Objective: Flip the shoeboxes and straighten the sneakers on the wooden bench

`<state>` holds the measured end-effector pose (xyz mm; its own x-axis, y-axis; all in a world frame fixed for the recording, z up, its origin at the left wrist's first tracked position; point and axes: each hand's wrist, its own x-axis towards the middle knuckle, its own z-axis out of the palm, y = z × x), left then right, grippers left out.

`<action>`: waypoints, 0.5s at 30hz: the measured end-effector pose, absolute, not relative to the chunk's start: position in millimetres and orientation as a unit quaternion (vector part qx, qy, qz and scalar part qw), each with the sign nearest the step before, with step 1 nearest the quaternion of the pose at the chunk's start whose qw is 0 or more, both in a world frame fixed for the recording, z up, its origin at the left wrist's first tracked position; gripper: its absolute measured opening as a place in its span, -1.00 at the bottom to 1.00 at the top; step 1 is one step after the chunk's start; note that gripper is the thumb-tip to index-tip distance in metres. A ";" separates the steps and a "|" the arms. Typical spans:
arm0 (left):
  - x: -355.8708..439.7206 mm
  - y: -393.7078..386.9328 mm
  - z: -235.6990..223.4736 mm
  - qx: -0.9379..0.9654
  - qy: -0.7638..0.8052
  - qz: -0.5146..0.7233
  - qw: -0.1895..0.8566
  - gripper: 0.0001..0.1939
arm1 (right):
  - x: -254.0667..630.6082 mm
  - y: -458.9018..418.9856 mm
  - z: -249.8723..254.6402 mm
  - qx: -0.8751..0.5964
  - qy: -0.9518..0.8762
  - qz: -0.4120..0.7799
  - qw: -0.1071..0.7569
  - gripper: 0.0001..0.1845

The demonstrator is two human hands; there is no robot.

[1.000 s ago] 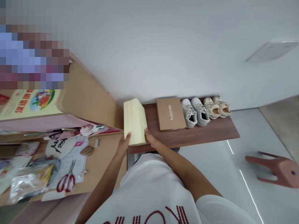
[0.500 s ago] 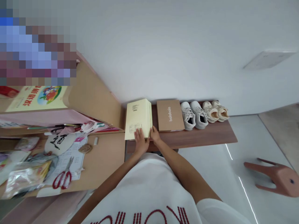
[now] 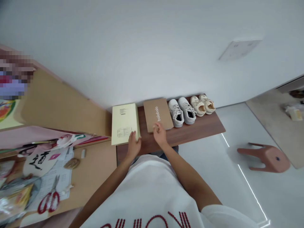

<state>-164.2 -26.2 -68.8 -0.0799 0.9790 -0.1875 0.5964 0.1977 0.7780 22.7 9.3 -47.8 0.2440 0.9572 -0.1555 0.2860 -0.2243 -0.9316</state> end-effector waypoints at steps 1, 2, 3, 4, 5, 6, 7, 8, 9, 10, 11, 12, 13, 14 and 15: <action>-154.5 -19.1 -69.8 0.571 0.674 0.278 0.377 -0.35 | 43.2 16.7 -46.7 -0.704 -0.485 0.345 0.387 -0.46; -143.5 -10.3 -71.9 0.558 0.667 0.288 0.401 -0.36 | 61.6 25.1 -46.5 -0.737 -0.493 0.296 0.355 -0.42; -131.9 -0.1 -75.0 0.537 0.663 0.295 0.430 -0.37 | 77.2 33.5 -47.1 -0.764 -0.493 0.267 0.320 -0.37; -120.5 10.7 -78.8 0.507 0.663 0.299 0.463 -0.37 | 89.4 41.3 -48.7 -0.783 -0.491 0.255 0.286 -0.32; -109.9 21.1 -83.1 0.465 0.670 0.302 0.493 -0.36 | 98.3 47.6 -51.3 -0.793 -0.488 0.262 0.254 -0.29; -100.8 30.4 -87.4 0.414 0.681 0.304 0.522 -0.34 | 104.3 51.9 -54.7 -0.793 -0.490 0.284 0.226 -0.26; -93.5 37.7 -91.4 0.359 0.691 0.306 0.548 -0.30 | 108.1 53.8 -58.8 -0.785 -0.496 0.312 0.203 -0.23; -88.1 42.5 -94.8 0.307 0.697 0.310 0.569 -0.26 | 110.6 53.4 -63.3 -0.773 -0.503 0.338 0.186 -0.21; -84.7 44.5 -97.3 0.265 0.696 0.317 0.587 -0.23 | 112.6 50.9 -67.6 -0.761 -0.511 0.360 0.176 -0.18; -83.0 43.6 -98.4 0.240 0.689 0.328 0.600 -0.22 | 114.9 46.8 -71.4 -0.750 -0.516 0.376 0.172 -0.14; -82.8 40.3 -98.1 0.233 0.676 0.343 0.609 -0.22 | 117.8 41.7 -74.4 -0.743 -0.518 0.386 0.174 -0.10; -83.7 34.9 -96.2 0.241 0.660 0.357 0.615 -0.23 | 121.5 36.4 -76.5 -0.737 -0.519 0.395 0.178 -0.07; -85.4 28.0 -92.8 0.254 0.647 0.367 0.618 -0.25 | 125.8 31.3 -77.7 -0.733 -0.516 0.405 0.181 -0.05; -87.3 20.3 -87.9 0.267 0.640 0.372 0.616 -0.25 | 130.1 26.8 -78.1 -0.730 -0.509 0.417 0.184 -0.04; -88.9 12.4 -81.9 0.281 0.641 0.375 0.608 -0.26 | 133.8 23.2 -77.9 -0.727 -0.500 0.432 0.187 -0.04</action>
<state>-88.9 12.4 -81.9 -0.1028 0.8160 -0.5688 -0.0947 0.5612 0.8222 133.8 23.2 -77.9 0.1268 0.8887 -0.4407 0.5658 -0.4297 -0.7037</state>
